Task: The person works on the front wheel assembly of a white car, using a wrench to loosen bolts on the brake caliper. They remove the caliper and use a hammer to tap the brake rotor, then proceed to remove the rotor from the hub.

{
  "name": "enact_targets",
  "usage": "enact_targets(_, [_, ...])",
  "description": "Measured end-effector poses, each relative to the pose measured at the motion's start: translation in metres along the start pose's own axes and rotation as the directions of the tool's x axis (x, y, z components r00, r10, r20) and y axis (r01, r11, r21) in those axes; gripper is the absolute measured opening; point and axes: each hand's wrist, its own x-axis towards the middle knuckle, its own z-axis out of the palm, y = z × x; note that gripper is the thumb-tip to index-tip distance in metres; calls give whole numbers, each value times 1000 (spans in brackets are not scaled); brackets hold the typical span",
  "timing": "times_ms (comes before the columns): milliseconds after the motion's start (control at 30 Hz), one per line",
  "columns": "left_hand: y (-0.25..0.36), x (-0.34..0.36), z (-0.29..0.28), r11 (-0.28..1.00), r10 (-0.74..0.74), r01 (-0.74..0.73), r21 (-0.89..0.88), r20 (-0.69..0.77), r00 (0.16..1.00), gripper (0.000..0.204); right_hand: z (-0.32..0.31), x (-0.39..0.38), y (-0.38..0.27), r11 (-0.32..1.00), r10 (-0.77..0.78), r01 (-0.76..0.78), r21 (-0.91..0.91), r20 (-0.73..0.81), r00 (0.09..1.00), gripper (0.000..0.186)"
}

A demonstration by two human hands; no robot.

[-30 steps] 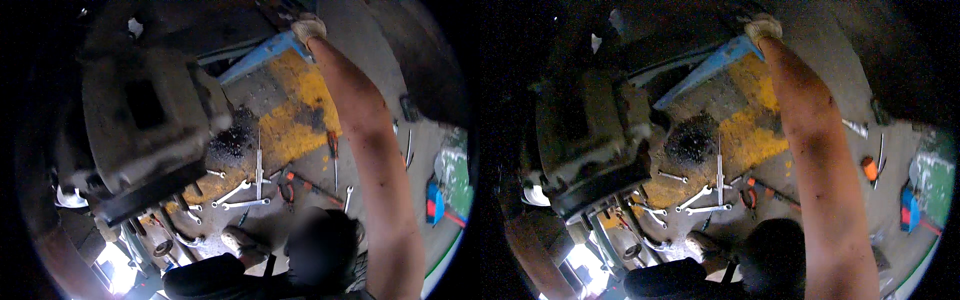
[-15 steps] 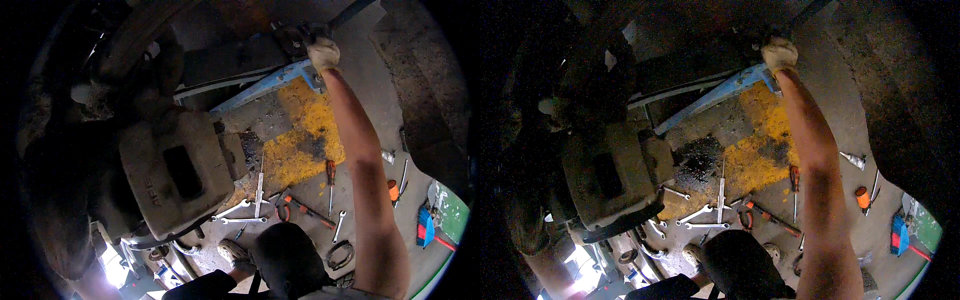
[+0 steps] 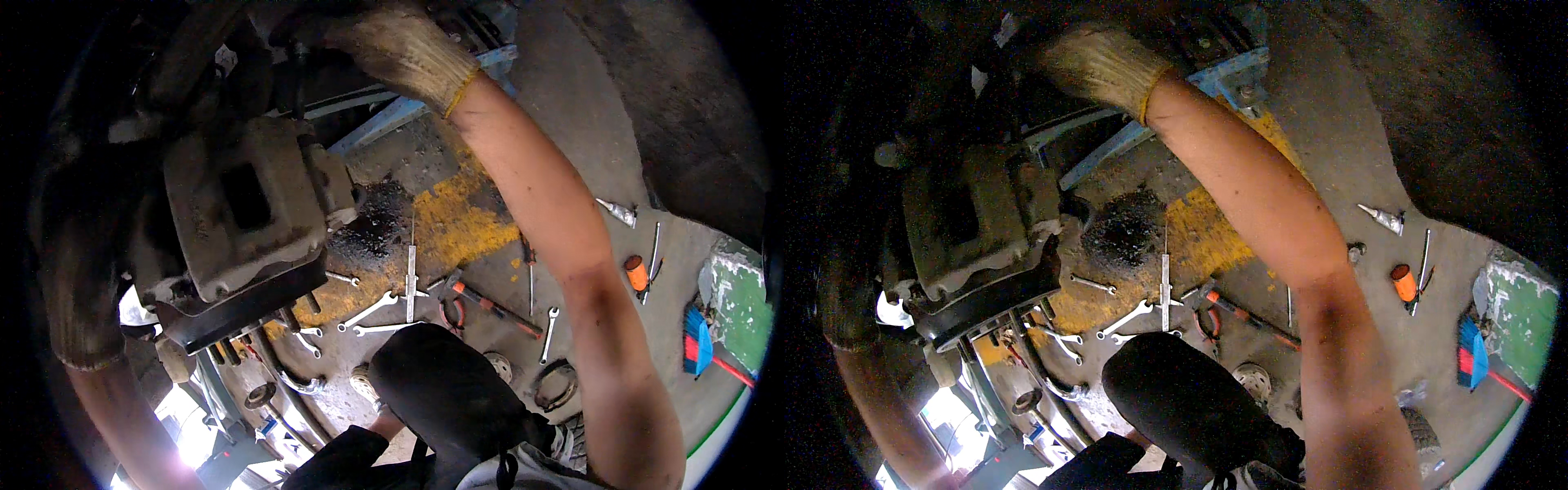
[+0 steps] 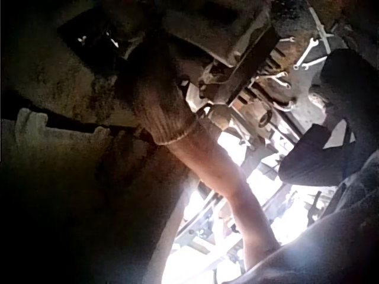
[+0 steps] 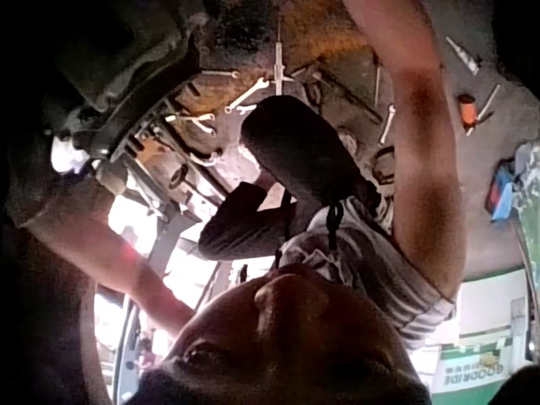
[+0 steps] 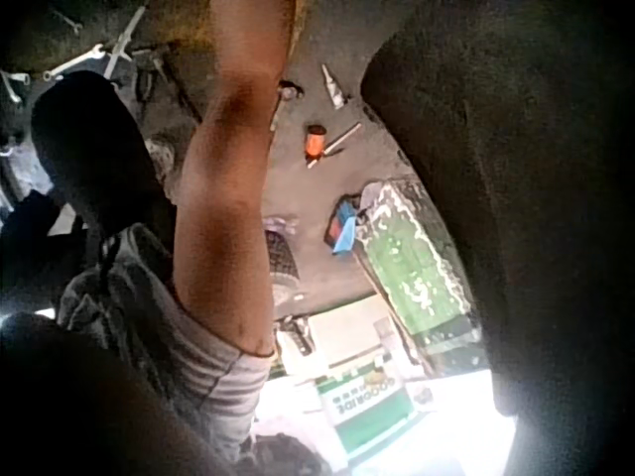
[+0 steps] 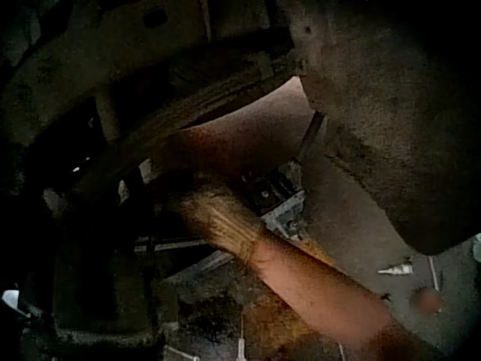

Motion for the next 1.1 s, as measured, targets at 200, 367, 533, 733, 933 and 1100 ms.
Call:
enact_targets(200, [-6, 4, -11, 999, 41, -41, 30, -8, 999, 31, 12, 17, -5, 984, -11, -3, 178, 77, 997, 31])
enact_targets(367, [-11, 12, -17, 996, 88, -87, 37, -17, 996, 30, 29, 19, -7, 966, -4, -28, 256, 121, 993, 30])
enact_targets(533, [-14, 15, -24, 992, 114, -113, 51, -31, 993, 30, 38, 15, -7, 936, 39, -83, 342, 133, 990, 29])
enact_targets(733, [-16, 17, -28, 989, 137, -134, 54, -54, 989, 29, 38, 10, -20, 936, 74, -108, 335, 113, 991, 29])
enact_targets(933, [-8, 25, -23, 986, 167, -165, 38, -69, 984, 28, 41, 12, -16, 990, -42, 31, 138, 79, 996, 28])
enact_targets(1100, [6, 34, -21, 982, 190, -191, 5, -94, 977, 28, 76, -9, -1, 996, -87, 87, -10, 18, 996, 32])
